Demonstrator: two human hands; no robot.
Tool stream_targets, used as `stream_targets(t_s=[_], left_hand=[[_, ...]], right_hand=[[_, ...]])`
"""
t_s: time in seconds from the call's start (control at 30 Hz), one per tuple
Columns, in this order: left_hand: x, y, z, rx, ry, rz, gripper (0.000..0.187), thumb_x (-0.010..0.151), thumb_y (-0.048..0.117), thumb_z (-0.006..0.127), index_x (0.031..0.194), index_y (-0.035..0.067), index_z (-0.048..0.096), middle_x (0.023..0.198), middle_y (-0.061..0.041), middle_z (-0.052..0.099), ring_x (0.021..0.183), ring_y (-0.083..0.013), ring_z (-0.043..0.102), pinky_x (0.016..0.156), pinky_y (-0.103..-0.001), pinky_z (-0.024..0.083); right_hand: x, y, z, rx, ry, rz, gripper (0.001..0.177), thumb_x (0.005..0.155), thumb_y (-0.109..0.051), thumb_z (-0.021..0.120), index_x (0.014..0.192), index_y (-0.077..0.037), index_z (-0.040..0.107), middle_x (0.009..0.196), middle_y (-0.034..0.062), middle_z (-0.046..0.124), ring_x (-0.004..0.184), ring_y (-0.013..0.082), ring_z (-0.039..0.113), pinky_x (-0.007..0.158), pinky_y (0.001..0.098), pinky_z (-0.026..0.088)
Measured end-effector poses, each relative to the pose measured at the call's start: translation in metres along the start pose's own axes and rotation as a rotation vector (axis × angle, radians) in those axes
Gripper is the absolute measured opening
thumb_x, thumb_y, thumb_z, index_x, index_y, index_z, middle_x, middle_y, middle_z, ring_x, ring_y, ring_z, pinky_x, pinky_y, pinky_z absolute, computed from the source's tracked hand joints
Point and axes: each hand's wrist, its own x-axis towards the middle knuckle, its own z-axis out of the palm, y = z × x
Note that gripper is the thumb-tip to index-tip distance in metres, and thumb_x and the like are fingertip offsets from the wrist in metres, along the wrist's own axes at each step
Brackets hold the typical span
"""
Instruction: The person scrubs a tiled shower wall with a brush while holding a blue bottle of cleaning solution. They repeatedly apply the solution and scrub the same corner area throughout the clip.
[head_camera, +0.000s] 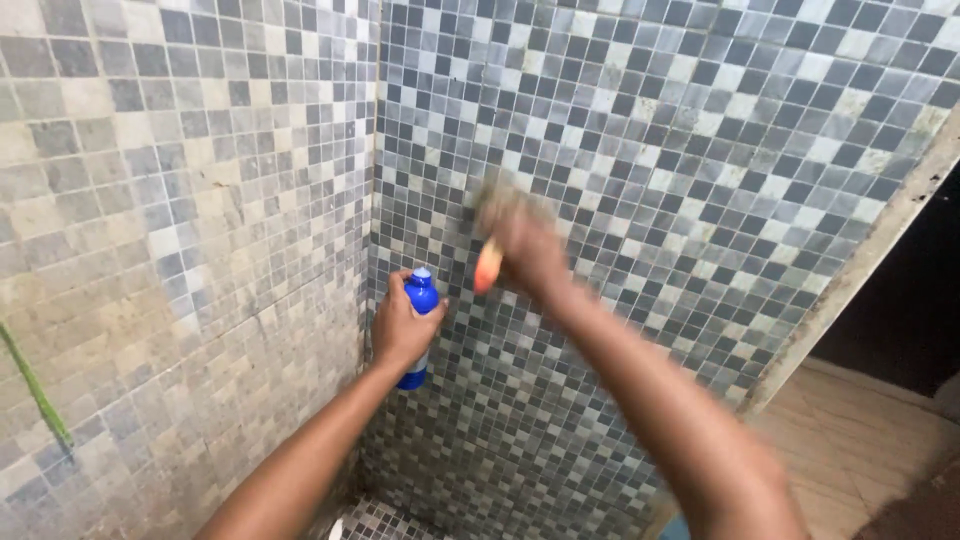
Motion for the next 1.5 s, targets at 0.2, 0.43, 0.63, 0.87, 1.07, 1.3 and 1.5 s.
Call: stream_targets(t_s=[0.2,0.43,0.63,0.87,1.07,1.3,1.5], left_hand=[[-0.002,-0.007,0.003,0.034,-0.021,0.003,0.065,0.082,0.041,0.076,0.133,0.015,0.045,0.123,-0.021,0.068,0.116,-0.0433,0.066,0.097,-0.056,0.054],[-0.007,0.01,0.015,-0.032,-0.046,0.034,0.066,0.087,0.035,0.075,0.136,0.011,0.039,0.128,-0.023,0.063,0.12,-0.0458,0.062,0.1,-0.059,0.052],[-0.002,0.015,0.039,-0.1,-0.015,0.127,0.064,0.086,0.032,0.076,0.132,0.012,0.036,0.126,-0.02,0.06,0.107,-0.0435,0.064,0.087,-0.055,0.052],[-0.005,-0.001,0.058,-0.077,-0.027,0.136,0.069,0.085,0.022,0.077,0.137,0.006,0.036,0.131,-0.027,0.056,0.123,-0.0518,0.058,0.103,-0.062,0.048],[-0.01,-0.021,0.062,-0.08,-0.061,0.113,0.071,0.085,0.019,0.078,0.139,0.005,0.034,0.132,-0.026,0.055,0.124,-0.0502,0.057,0.101,-0.06,0.048],[-0.019,-0.003,0.055,-0.104,-0.047,0.083,0.069,0.085,0.019,0.077,0.138,0.006,0.033,0.133,-0.026,0.053,0.127,-0.0495,0.055,0.104,-0.06,0.046],[-0.017,-0.01,0.065,-0.124,-0.006,0.149,0.07,0.084,0.015,0.078,0.137,0.006,0.033,0.131,-0.027,0.053,0.126,-0.0502,0.055,0.105,-0.059,0.046]], right_hand=[[-0.21,-0.057,-0.012,0.324,-0.788,-0.355,0.052,0.079,-0.033,0.08,0.127,-0.016,0.066,0.112,0.006,0.063,0.104,0.0307,0.064,0.071,0.0376,0.062],[-0.045,0.101,-0.01,0.389,-0.546,0.148,0.031,0.093,-0.026,0.063,0.123,-0.025,0.069,0.099,0.0023,0.071,0.075,0.0298,0.067,0.068,0.0405,0.058],[0.034,0.127,-0.059,0.032,0.106,0.055,0.042,0.085,-0.004,0.066,0.122,-0.023,0.075,0.096,-0.0016,0.068,0.068,0.023,0.067,0.053,0.0349,0.049],[-0.138,-0.038,-0.099,-0.083,-0.444,-0.231,0.054,0.08,-0.025,0.072,0.134,-0.024,0.064,0.129,0.0044,0.068,0.106,0.033,0.069,0.061,0.0353,0.061],[-0.268,-0.044,-0.109,0.496,-0.964,-0.217,0.045,0.086,-0.005,0.072,0.13,-0.015,0.065,0.126,0.0104,0.068,0.114,0.0371,0.067,0.082,0.0448,0.063],[-0.081,0.124,-0.085,0.302,-0.42,-0.031,0.04,0.091,-0.017,0.076,0.129,-0.027,0.071,0.114,-0.0041,0.069,0.094,0.0199,0.069,0.079,0.0324,0.059],[-0.061,0.12,-0.077,-0.021,0.017,0.114,0.037,0.095,-0.025,0.076,0.13,-0.036,0.074,0.103,-0.0089,0.071,0.068,0.0119,0.07,0.062,0.0259,0.057]])
